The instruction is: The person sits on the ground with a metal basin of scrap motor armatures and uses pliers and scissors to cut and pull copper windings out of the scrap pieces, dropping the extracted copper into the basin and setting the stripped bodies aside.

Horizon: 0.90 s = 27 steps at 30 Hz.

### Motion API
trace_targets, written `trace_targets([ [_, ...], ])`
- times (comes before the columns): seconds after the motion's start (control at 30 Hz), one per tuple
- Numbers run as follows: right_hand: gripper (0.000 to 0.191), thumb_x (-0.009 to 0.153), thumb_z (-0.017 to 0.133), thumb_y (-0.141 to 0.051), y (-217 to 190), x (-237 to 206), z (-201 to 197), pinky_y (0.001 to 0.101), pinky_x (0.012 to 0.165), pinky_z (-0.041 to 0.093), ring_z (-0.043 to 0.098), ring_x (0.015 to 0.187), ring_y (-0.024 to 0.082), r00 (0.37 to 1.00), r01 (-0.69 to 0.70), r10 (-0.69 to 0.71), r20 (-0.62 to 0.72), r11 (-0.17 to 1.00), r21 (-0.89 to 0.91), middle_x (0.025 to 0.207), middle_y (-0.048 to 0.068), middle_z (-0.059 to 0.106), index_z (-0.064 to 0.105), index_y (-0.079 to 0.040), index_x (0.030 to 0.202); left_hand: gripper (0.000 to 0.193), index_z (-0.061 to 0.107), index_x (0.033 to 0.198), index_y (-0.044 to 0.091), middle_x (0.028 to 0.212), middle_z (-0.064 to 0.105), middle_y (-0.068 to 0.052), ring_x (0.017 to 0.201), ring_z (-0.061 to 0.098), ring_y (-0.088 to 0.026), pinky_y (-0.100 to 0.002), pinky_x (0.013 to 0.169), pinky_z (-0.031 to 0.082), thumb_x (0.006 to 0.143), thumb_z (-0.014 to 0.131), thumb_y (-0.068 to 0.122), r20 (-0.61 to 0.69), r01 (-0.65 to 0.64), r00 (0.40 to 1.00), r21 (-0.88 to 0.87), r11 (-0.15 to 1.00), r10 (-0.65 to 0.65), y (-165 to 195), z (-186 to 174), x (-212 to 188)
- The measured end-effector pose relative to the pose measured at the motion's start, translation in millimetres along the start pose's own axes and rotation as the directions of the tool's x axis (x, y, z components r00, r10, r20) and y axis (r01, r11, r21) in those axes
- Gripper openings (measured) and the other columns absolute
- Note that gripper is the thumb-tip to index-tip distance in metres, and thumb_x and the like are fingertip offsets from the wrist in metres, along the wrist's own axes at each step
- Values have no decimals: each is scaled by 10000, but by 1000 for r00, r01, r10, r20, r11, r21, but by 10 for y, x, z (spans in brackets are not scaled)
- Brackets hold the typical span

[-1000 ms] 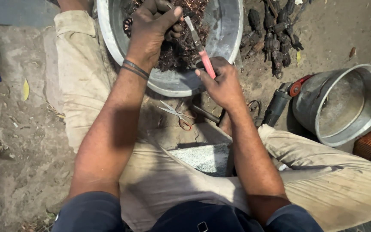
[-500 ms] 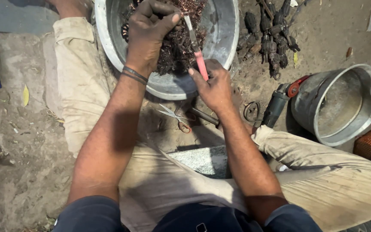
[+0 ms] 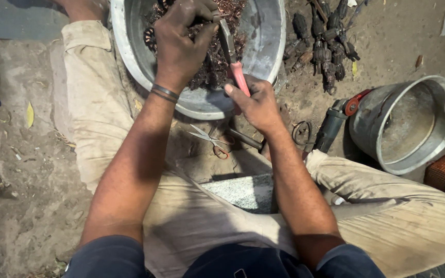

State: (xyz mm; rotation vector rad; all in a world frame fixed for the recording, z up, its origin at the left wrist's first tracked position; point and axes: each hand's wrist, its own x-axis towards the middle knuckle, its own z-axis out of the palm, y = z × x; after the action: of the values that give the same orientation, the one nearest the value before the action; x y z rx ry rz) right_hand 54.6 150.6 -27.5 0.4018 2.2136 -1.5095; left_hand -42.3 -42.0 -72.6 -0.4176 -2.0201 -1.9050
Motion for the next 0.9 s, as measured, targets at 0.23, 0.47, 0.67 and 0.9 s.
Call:
trace_targets([
  [0.23,329,984,732,-292,23,9,6,281,751,588,692,804,107,993,35,-59,99,974,222,906,44,753,745,26,1066,315,630,1052,57,1102,731,-63,1030,750,-254,-342,873,614,868,838,-93,-14,-115,993,154,981,118,81,-13,42],
  [0.47,329,959,736,-310,-13,3,-19,272,659,543,650,730,96,999,-21,19,28,998,64,853,34,738,759,6,1049,325,614,1083,59,1112,724,-61,1039,758,-225,-335,870,633,890,823,-98,-6,-92,996,97,991,93,47,26,5],
  [0.67,312,984,721,-313,3,-4,-52,298,593,522,625,642,110,998,53,-50,38,996,-78,731,38,692,756,-3,983,309,627,1116,61,1116,730,-65,1044,768,-200,-306,886,637,922,821,-82,15,-61,998,73,995,60,22,45,8],
  [0.9,262,971,753,-264,118,43,-5,320,585,518,601,616,128,965,229,-255,-55,929,-291,705,24,676,737,-3,953,357,630,1201,48,1126,707,-105,1058,759,-233,-324,920,626,913,789,-92,63,-26,998,47,999,23,51,-15,19],
])
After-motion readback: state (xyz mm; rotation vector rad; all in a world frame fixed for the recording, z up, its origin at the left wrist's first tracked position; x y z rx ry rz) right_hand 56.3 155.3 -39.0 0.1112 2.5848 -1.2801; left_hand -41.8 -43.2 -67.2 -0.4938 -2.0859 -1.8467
